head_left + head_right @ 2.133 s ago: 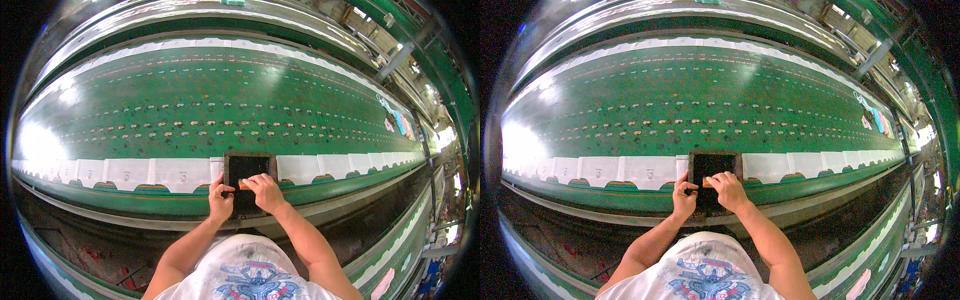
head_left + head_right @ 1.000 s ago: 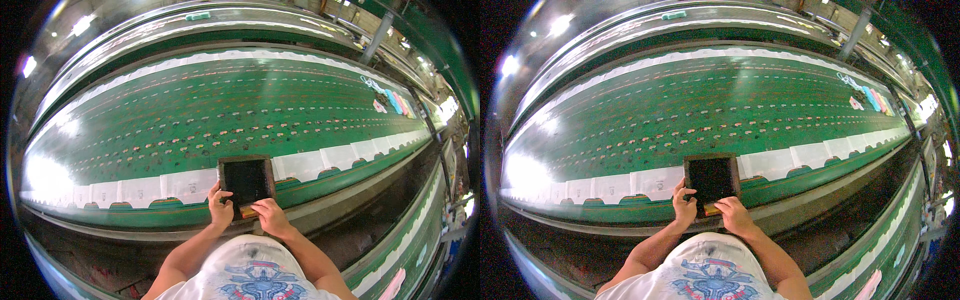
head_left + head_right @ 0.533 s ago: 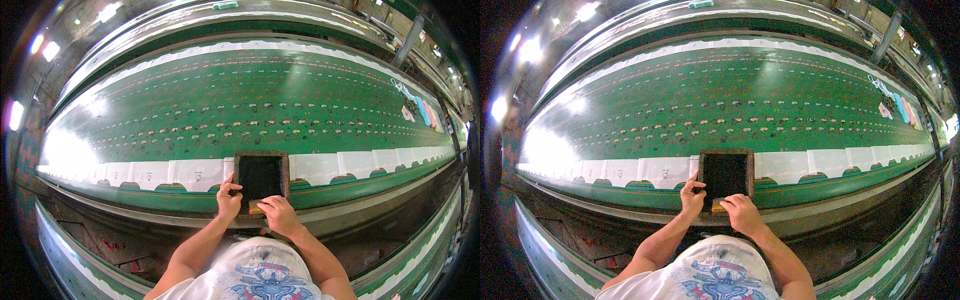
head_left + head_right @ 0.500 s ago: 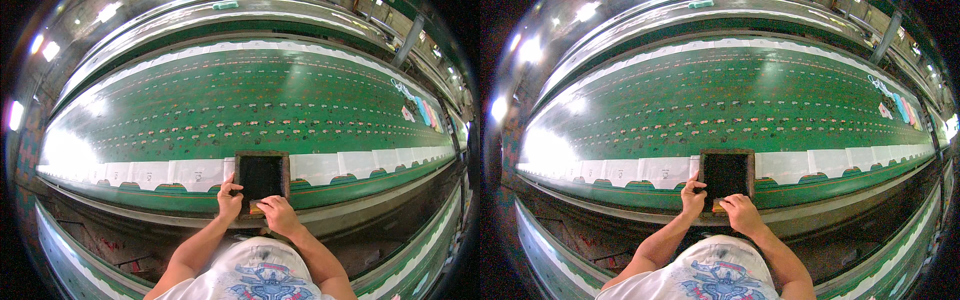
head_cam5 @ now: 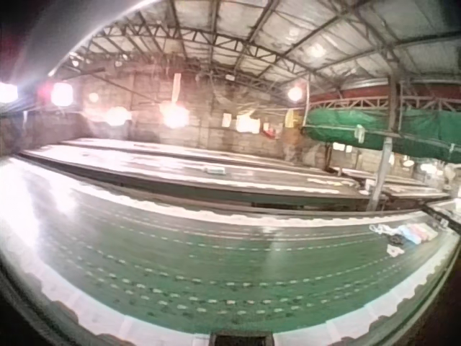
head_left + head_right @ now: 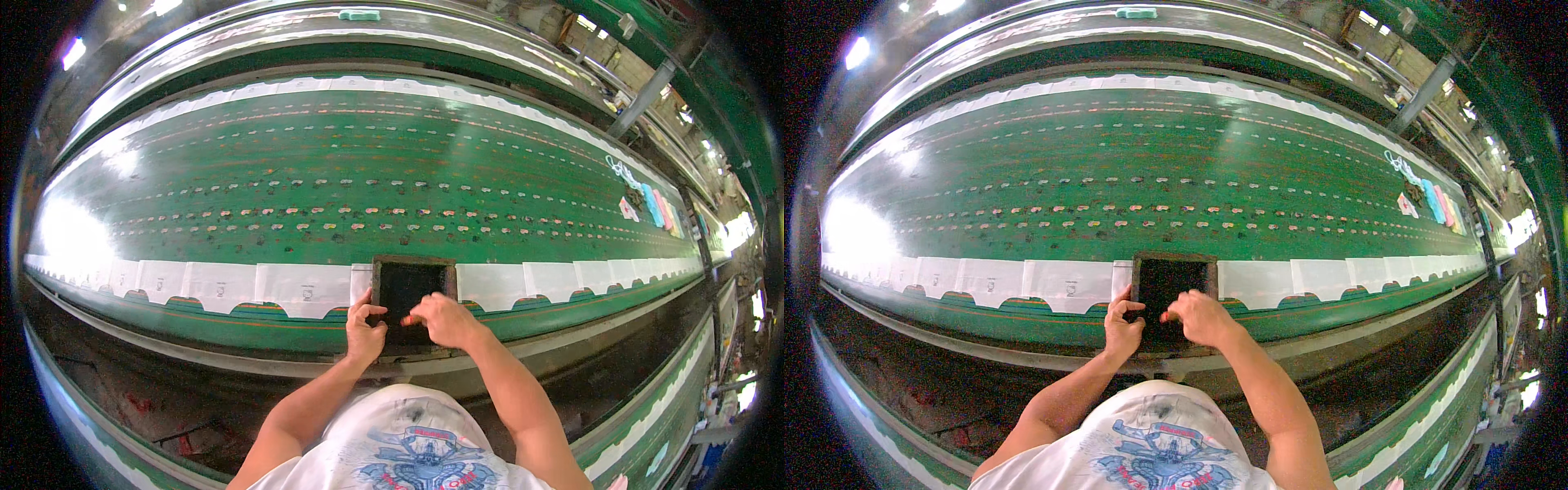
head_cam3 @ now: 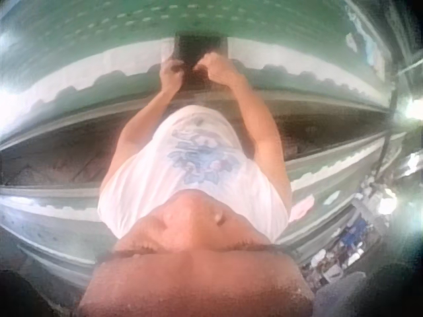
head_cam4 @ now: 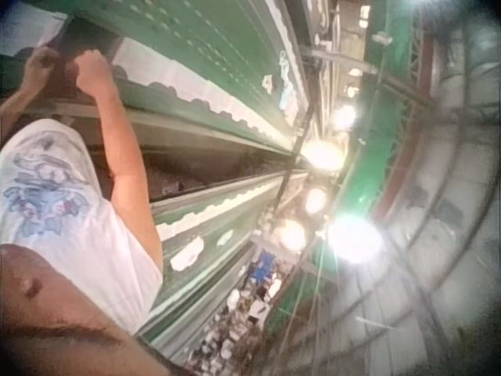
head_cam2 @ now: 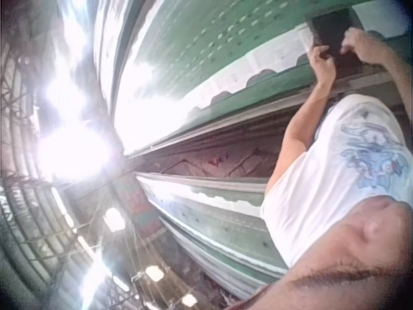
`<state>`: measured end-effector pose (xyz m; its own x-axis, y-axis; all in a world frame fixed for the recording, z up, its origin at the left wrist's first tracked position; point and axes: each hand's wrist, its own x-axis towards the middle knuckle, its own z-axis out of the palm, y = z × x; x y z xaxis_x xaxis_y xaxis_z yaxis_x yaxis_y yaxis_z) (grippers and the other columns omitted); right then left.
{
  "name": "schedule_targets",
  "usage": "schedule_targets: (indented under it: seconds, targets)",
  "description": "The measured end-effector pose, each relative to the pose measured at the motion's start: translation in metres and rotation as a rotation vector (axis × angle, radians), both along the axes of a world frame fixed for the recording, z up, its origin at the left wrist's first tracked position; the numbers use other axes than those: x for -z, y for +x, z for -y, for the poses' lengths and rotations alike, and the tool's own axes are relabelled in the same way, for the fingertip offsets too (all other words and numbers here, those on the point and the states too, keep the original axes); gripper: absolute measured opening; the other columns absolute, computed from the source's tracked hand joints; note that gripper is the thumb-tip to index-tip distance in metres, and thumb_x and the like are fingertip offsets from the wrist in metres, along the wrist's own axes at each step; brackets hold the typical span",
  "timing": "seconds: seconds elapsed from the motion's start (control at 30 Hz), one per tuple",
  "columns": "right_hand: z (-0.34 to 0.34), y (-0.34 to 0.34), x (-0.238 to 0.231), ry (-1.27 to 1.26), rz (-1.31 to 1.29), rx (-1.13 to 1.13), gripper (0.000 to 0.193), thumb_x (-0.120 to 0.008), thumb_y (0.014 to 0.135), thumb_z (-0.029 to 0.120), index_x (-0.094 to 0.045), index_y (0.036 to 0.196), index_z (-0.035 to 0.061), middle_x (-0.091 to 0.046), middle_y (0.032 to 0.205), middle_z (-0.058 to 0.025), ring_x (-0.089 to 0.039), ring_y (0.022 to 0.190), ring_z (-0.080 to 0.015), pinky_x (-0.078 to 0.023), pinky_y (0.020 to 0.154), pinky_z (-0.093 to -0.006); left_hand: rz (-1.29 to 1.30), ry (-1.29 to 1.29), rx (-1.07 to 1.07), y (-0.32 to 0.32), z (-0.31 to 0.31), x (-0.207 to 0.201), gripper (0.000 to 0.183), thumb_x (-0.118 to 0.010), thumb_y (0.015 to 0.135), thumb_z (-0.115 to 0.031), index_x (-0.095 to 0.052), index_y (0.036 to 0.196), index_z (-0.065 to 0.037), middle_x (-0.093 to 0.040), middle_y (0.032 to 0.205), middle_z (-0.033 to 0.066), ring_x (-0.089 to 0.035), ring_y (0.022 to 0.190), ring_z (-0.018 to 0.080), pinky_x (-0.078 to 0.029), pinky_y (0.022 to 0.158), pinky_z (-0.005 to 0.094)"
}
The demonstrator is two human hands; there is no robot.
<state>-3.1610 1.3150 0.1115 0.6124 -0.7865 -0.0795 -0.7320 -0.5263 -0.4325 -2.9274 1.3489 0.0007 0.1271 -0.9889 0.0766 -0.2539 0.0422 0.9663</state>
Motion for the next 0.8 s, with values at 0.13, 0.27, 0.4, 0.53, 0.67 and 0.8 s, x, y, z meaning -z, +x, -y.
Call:
schedule_targets:
  seconds: [0.13, 0.27, 0.4, 0.53, 0.67, 0.8]
  targets:
    - [0.042, 0.009, 0.010, -0.098, 0.025, 0.130, 0.035, -0.062, 0.095, -0.001, -0.084, 0.120, 0.0111, -0.076, 0.115, -0.0170, -0.070, 0.117, -0.0399, -0.058, 0.107, -0.0520, -0.075, 0.012, -0.002, 0.007, 0.007, 0.015, 0.034, -0.078, 0.088, 0.008, -0.082, 0.117, -0.009, -0.065, 0.163, 0.0183, -0.062, 0.148, 0.0361, -0.048, 0.125, 0.0457]
    - [0.063, 0.018, 0.028, -0.249, 0.131, 0.256, 0.037, -0.062, 0.095, -0.002, -0.082, 0.124, 0.0093, -0.075, 0.119, -0.0157, -0.068, 0.121, -0.0395, -0.056, 0.109, -0.0518, -0.017, -0.036, 0.037, 0.015, 0.011, 0.012, 0.034, -0.076, 0.094, 0.010, -0.081, 0.123, -0.008, -0.067, 0.160, 0.0182, -0.069, 0.136, 0.0311, -0.054, 0.115, 0.0417]
    - [0.048, 0.023, 0.036, -0.276, 0.076, 0.274, 0.038, -0.064, 0.095, -0.001, -0.081, 0.127, 0.0082, -0.075, 0.117, -0.0129, -0.068, 0.119, -0.0371, -0.056, 0.107, -0.0502, -0.038, 0.082, 0.078, 0.021, 0.016, -0.003, 0.036, -0.075, 0.094, 0.011, -0.080, 0.124, -0.008, -0.067, 0.159, 0.0175, -0.071, 0.133, 0.0292, -0.058, 0.109, 0.0395]
    - [0.010, 0.026, 0.034, -0.312, 0.027, 0.241, 0.039, -0.067, 0.094, 0.001, -0.082, 0.129, 0.0096, -0.074, 0.116, -0.0106, -0.068, 0.113, -0.0350, -0.057, 0.102, -0.0482, -0.011, 0.066, 0.097, 0.020, 0.016, -0.011, 0.035, -0.074, 0.094, 0.011, -0.080, 0.122, -0.008, -0.066, 0.159, 0.0178, -0.071, 0.132, 0.0305, -0.058, 0.107, 0.0397]
    - [-0.032, 0.030, 0.032, -0.323, 0.036, 0.196, 0.039, -0.067, 0.093, 0.003, -0.081, 0.129, 0.0082, -0.072, 0.113, -0.0088, -0.067, 0.110, -0.0335, -0.056, 0.100, -0.0467, 0.040, 0.012, 0.089, 0.019, 0.015, -0.006, 0.035, -0.074, 0.093, 0.012, -0.080, 0.120, -0.008, -0.066, 0.160, 0.0197, -0.068, 0.139, 0.0357, -0.056, 0.113, 0.0433]
    - [-0.064, 0.036, 0.018, -0.268, 0.051, 0.185, 0.041, -0.066, 0.091, 0.001, -0.082, 0.128, 0.0057, -0.073, 0.115, -0.0106, -0.067, 0.111, -0.0342, -0.057, 0.100, -0.0464, 0.032, 0.005, 0.089, 0.017, 0.014, -0.003, 0.034, -0.074, 0.092, 0.012, -0.080, 0.119, -0.008, -0.065, 0.160, 0.0214, -0.064, 0.147, 0.0399, -0.051, 0.120, 0.0467]
